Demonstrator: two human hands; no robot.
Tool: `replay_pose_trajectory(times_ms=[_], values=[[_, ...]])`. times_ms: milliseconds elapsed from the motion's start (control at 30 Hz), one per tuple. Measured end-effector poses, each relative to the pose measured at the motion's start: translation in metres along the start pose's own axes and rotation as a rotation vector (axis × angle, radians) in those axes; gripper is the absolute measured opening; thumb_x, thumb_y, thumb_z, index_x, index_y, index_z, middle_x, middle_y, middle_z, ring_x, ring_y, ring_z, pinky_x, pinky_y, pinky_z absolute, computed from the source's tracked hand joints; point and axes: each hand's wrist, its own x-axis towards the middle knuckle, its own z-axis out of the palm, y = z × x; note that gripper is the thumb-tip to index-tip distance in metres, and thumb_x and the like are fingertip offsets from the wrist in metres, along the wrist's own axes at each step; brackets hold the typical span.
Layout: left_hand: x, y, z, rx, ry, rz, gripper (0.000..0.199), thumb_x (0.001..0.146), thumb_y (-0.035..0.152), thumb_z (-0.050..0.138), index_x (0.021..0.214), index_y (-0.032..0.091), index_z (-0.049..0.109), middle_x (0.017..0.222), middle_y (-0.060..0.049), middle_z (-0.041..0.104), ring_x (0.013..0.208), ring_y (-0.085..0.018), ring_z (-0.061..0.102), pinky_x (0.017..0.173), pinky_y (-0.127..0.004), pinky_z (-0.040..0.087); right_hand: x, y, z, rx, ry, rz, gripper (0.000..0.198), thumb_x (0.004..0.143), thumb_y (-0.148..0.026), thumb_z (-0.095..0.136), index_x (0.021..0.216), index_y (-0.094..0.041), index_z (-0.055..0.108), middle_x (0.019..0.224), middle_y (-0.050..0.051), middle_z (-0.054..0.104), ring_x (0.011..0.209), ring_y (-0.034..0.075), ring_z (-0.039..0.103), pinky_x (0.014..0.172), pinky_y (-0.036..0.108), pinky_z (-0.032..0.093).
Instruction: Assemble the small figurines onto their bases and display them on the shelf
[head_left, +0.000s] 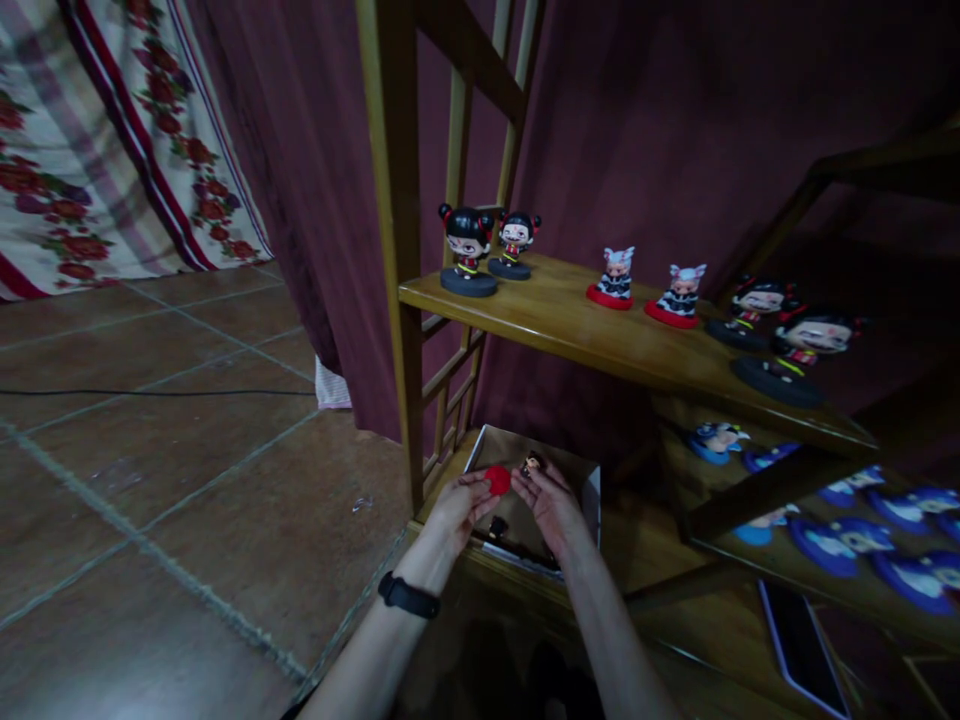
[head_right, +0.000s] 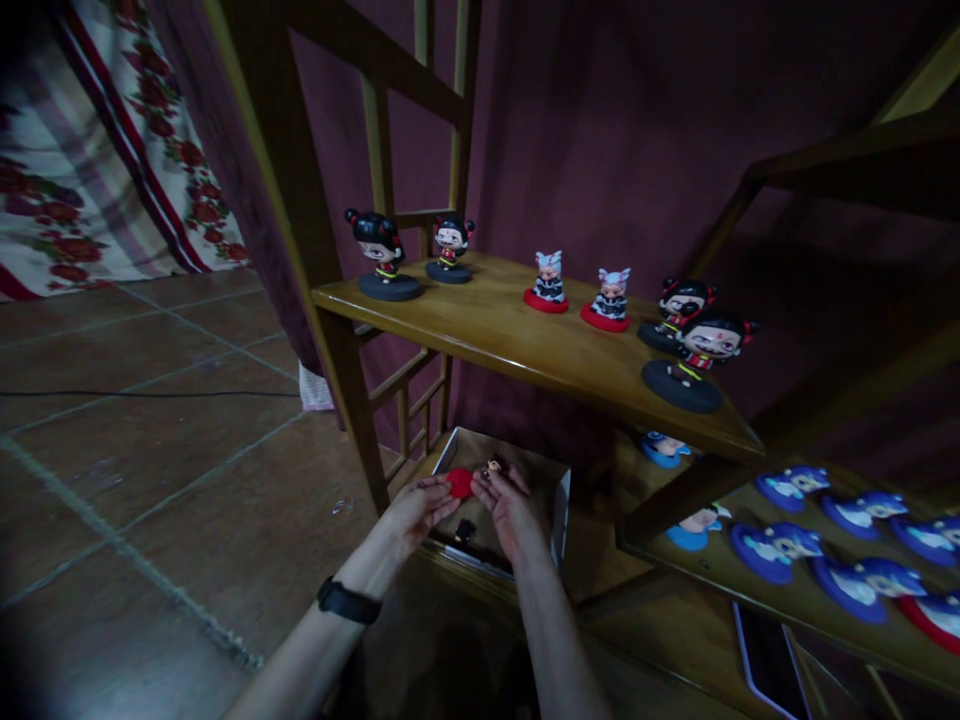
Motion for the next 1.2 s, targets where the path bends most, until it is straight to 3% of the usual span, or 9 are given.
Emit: replay_pose_trajectory(times_ms=[200,600,933,1200], values=[[-0.001,0.0,0.003,-0.03,-0.054,-0.007,0.012,0.07,0.005,0.064,0.082,0.008,0.064,0.078,-0.009,0.069,0.065,-0.012,0.065,0.066,-0.023,0.054,0.0,0.002,0.002,-0.155,0.066,-0.148,0.03,0.064,-0.024,0.071,0.092,-0.024,0.062,0.094,-0.001,0.066,0.081,0.012,0.063,0.072,0.025,0.051],[0.001,-0.006,0.007,-0.016,-0.078,0.075,0.013,0.062,0.015,0.075,0.072,0.008,0.069,0.069,-0.007,0.068,0.059,-0.009,0.061,0.059,-0.017,0.05,0.001,0.006,0.004,-0.709,0.051,-0.387,0.035,0.069,-0.034,0.064,0.101,-0.022,0.056,0.102,0.004,0.063,0.093,0.018,0.059,0.086,0.036,0.047],[0.003,-0.008,0.008,-0.007,-0.074,0.101,0.025,0.052,0.026,0.08,0.067,0.009,0.07,0.065,-0.007,0.067,0.058,-0.009,0.059,0.057,-0.018,0.047,-0.001,0.008,0.006,-0.783,0.038,-0.359,0.036,0.072,-0.036,0.06,0.105,-0.021,0.054,0.106,0.006,0.063,0.097,0.019,0.059,0.088,0.036,0.047],[0.001,-0.01,0.012,0.042,-0.067,0.095,0.02,0.052,0.012,0.079,0.069,0.009,0.07,0.065,-0.007,0.068,0.056,-0.009,0.059,0.059,-0.019,0.044,0.001,0.009,0.0,-0.73,0.106,-0.348,0.038,0.07,-0.038,0.061,0.104,-0.022,0.055,0.103,0.005,0.064,0.095,0.018,0.06,0.086,0.035,0.047]])
